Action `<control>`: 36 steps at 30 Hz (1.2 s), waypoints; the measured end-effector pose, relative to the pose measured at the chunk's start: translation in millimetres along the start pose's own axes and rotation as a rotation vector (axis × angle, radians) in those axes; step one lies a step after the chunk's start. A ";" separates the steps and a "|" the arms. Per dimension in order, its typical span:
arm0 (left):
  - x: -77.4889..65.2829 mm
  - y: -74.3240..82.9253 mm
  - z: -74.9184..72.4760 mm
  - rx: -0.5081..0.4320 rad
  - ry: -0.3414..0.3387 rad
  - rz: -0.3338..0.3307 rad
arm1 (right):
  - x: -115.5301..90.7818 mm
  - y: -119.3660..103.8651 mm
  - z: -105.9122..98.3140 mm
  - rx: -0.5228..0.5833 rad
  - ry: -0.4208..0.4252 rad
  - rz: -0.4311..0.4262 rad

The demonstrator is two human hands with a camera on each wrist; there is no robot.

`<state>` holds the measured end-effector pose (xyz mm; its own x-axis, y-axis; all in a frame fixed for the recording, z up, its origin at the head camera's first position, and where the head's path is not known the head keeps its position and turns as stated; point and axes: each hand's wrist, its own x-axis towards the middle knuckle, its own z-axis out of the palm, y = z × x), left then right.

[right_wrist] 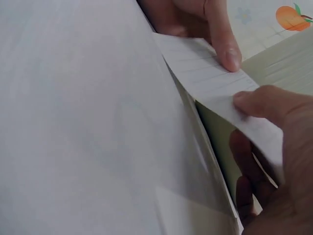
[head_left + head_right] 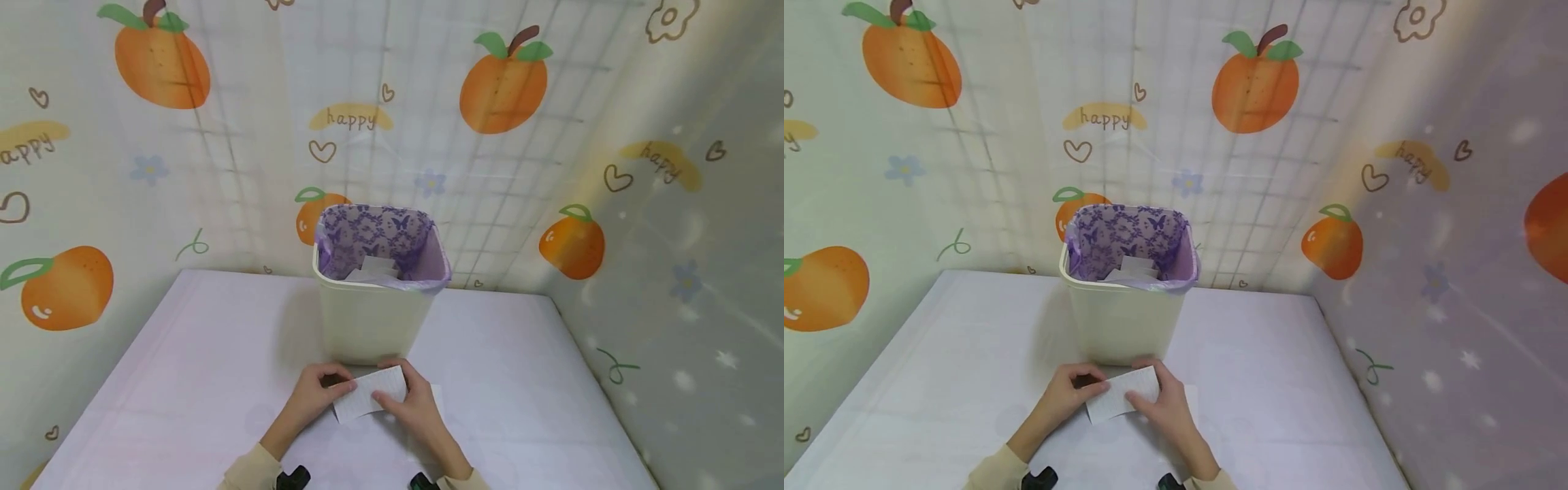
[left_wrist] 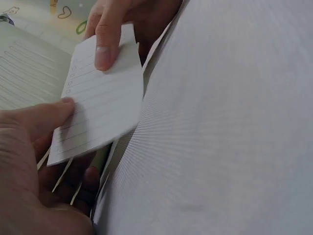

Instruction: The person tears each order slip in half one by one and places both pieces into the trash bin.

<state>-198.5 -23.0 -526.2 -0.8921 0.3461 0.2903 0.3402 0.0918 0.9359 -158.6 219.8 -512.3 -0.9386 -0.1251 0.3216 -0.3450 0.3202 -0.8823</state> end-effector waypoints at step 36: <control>-0.9 -3.2 4.1 0.053 -0.172 0.050 | -2.7 -2.8 0.8 -0.204 -0.108 -0.286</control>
<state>-197.6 -19.8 -530.2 -0.8115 0.5055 0.2932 0.4019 0.1186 0.9080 -155.1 218.5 -511.0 -0.8014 -0.3314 0.4978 -0.5980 0.4376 -0.6714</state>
